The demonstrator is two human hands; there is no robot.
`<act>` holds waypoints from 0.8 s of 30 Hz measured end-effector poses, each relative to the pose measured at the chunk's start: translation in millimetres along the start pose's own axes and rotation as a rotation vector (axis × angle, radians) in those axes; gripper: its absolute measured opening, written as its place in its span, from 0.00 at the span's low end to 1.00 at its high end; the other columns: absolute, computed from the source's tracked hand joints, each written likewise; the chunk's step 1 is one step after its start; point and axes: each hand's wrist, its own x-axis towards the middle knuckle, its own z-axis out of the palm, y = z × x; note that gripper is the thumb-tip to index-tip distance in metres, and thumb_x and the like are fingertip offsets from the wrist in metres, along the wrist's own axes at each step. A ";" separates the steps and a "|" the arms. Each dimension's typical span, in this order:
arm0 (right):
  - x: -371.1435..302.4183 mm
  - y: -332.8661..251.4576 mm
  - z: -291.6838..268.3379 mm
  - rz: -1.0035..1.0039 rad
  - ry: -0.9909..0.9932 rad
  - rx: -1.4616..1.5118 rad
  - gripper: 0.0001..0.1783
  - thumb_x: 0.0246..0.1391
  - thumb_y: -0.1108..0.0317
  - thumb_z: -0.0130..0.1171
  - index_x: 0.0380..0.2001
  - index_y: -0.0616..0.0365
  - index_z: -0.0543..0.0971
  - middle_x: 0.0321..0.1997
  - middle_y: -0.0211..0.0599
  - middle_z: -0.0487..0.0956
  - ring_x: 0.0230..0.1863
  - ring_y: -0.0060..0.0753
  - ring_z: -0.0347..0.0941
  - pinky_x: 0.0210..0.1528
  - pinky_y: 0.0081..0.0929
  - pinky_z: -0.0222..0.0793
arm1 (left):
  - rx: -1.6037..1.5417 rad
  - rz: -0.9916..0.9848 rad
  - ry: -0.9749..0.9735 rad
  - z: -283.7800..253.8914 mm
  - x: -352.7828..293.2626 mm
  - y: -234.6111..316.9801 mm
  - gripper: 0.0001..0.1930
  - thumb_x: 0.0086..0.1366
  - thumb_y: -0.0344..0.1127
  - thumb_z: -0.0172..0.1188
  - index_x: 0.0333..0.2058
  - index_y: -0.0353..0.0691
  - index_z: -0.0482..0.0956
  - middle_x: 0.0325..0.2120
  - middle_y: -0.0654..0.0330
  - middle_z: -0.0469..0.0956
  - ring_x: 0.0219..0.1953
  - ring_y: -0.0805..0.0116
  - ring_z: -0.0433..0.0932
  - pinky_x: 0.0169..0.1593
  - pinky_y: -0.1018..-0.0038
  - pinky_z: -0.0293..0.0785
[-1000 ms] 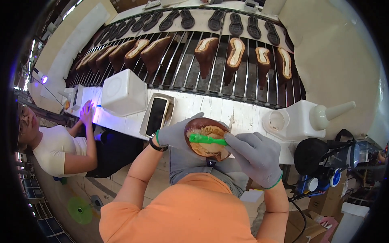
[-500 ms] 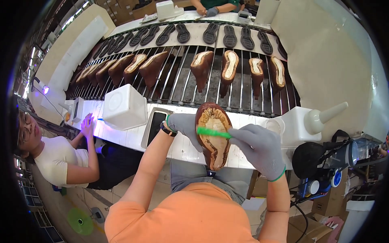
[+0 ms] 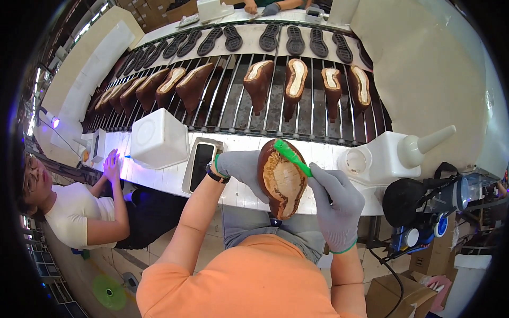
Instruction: Applying glue/adhesive to the soles and edges of leather shoes using a brush on a production line.
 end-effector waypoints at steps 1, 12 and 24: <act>2.5 -2.3 -3.1 -0.025 -0.024 -0.036 0.14 0.50 0.78 0.66 0.43 0.59 0.84 0.29 0.38 0.80 0.25 0.29 0.74 0.28 0.24 0.68 | -0.018 0.007 -0.009 0.2 0.2 0.1 0.37 0.43 0.37 0.82 0.52 0.37 0.76 0.49 0.59 0.80 0.49 0.71 0.77 0.55 0.73 0.75; 21.7 -4.6 -28.6 -0.233 -0.320 -0.289 0.13 0.47 0.69 0.68 0.39 0.50 0.84 0.28 0.31 0.80 0.26 0.38 0.75 0.27 0.31 0.69 | 0.007 0.105 -0.031 -6.6 10.8 2.6 0.36 0.44 0.38 0.81 0.53 0.36 0.77 0.48 0.57 0.81 0.50 0.70 0.77 0.55 0.73 0.74; 49.6 32.6 -13.5 -0.156 -0.136 0.083 0.10 0.46 0.78 0.66 0.35 0.62 0.84 0.28 0.39 0.79 0.27 0.32 0.76 0.29 0.25 0.69 | -0.035 0.089 -0.023 -9.5 13.0 0.6 0.42 0.45 0.35 0.81 0.58 0.34 0.71 0.52 0.56 0.78 0.52 0.70 0.75 0.57 0.74 0.72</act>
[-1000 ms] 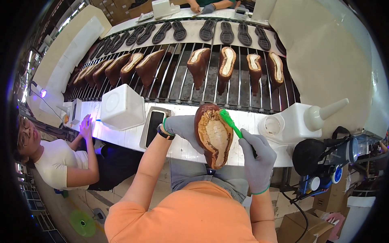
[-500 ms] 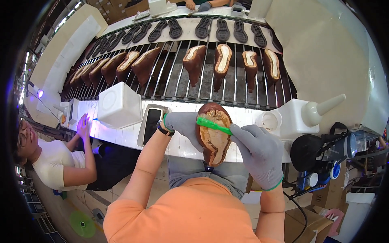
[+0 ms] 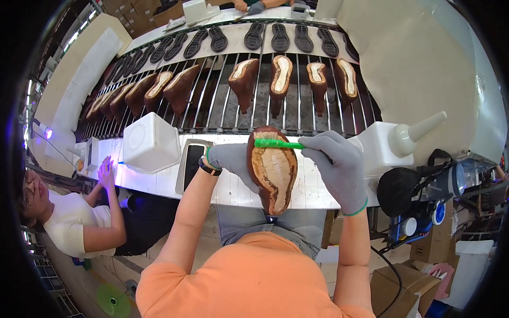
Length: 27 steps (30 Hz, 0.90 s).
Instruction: Applying glue/adhesive to the soles and edges of leather shoes using a brush on a production line.
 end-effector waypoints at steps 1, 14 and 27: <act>0.9 2.9 2.1 -0.012 -0.005 0.017 0.10 0.46 0.78 0.66 0.35 0.62 0.84 0.28 0.38 0.79 0.27 0.33 0.76 0.29 0.25 0.69 | -0.018 -0.008 -0.005 0.0 0.2 -0.2 0.42 0.45 0.35 0.81 0.58 0.34 0.71 0.52 0.57 0.78 0.52 0.71 0.75 0.57 0.74 0.72; -24.1 19.6 -4.9 0.146 -0.337 -0.010 0.07 0.47 0.70 0.66 0.32 0.53 0.85 0.28 0.36 0.80 0.30 0.41 0.78 0.33 0.31 0.72 | 0.000 -0.018 0.073 -8.2 -7.5 -9.3 0.43 0.42 0.38 0.83 0.58 0.38 0.72 0.54 0.60 0.77 0.54 0.72 0.73 0.60 0.72 0.70; -12.2 42.6 3.7 0.201 -0.267 0.190 0.08 0.53 0.72 0.64 0.37 0.59 0.85 0.31 0.38 0.82 0.31 0.25 0.78 0.35 0.24 0.71 | -0.007 -0.119 0.167 -8.0 -23.8 -23.8 0.45 0.39 0.30 0.83 0.59 0.39 0.71 0.55 0.62 0.76 0.54 0.72 0.73 0.61 0.72 0.70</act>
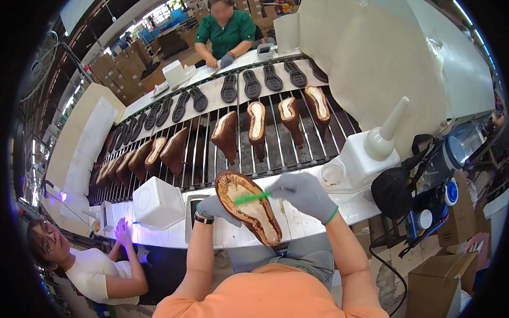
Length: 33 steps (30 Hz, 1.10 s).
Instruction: Applying glue/adhesive to the soles and edges of leather shoes using a brush on a production line.
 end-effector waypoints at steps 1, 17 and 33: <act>-7.9 5.4 -1.7 -0.026 -0.051 0.029 0.09 0.52 0.72 0.64 0.38 0.59 0.85 0.31 0.38 0.82 0.32 0.26 0.78 0.36 0.24 0.71 | 0.006 0.022 0.032 0.2 -2.4 -4.1 0.46 0.38 0.30 0.83 0.60 0.39 0.71 0.55 0.62 0.76 0.55 0.72 0.73 0.61 0.71 0.70; -109.7 114.3 -19.8 0.513 0.501 -0.718 0.11 0.52 0.65 0.60 0.38 0.55 0.82 0.36 0.44 0.81 0.38 0.50 0.78 0.42 0.43 0.73 | -0.473 0.145 0.683 60.9 8.8 -81.1 0.39 0.56 0.55 0.68 0.58 0.31 0.69 0.52 0.57 0.76 0.54 0.62 0.75 0.59 0.66 0.70; -81.7 136.3 -12.2 0.598 0.273 -1.031 0.06 0.54 0.66 0.56 0.30 0.55 0.79 0.32 0.45 0.80 0.35 0.49 0.80 0.36 0.43 0.74 | -1.551 -0.062 0.517 134.0 20.1 -46.2 0.38 0.72 0.66 0.35 0.56 0.34 0.70 0.34 0.44 0.79 0.26 0.52 0.79 0.30 0.62 0.77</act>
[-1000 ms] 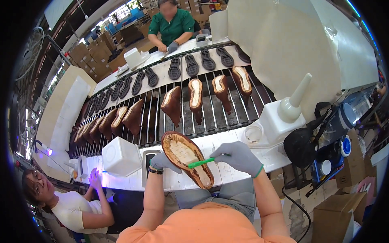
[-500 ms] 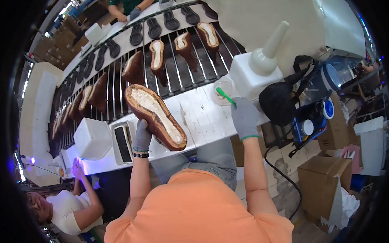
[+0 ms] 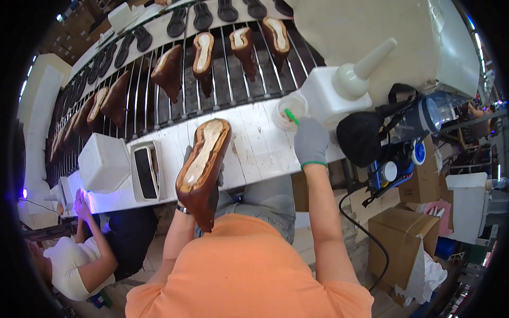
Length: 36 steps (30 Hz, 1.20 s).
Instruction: Applying glue/adhesive to the soles and edges of leather shoes using a brush on a production line.
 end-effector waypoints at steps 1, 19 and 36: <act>3.5 4.5 -0.6 -0.001 -0.017 0.039 0.07 0.53 0.65 0.57 0.31 0.56 0.80 0.32 0.47 0.81 0.35 0.50 0.79 0.36 0.44 0.74 | 0.006 -0.001 0.008 4.5 -0.3 2.9 0.38 0.71 0.67 0.34 0.56 0.34 0.70 0.31 0.45 0.78 0.24 0.52 0.78 0.28 0.63 0.76; -17.2 -34.4 -94.6 -0.072 -0.345 1.461 0.10 0.50 0.72 0.60 0.33 0.67 0.84 0.23 0.29 0.76 0.21 0.13 0.62 0.22 0.13 0.53 | 0.292 0.182 -0.051 31.5 -17.0 21.8 0.30 0.73 0.55 0.47 0.61 0.35 0.67 0.53 0.55 0.76 0.54 0.66 0.76 0.60 0.69 0.71; -36.8 -63.2 -134.4 -0.331 -0.497 1.090 0.15 0.40 0.77 0.70 0.36 0.64 0.86 0.30 0.37 0.83 0.34 0.24 0.77 0.38 0.20 0.69 | 0.935 0.524 0.065 79.9 -42.6 29.9 0.37 0.68 0.57 0.55 0.63 0.29 0.62 0.55 0.52 0.72 0.55 0.67 0.71 0.60 0.71 0.66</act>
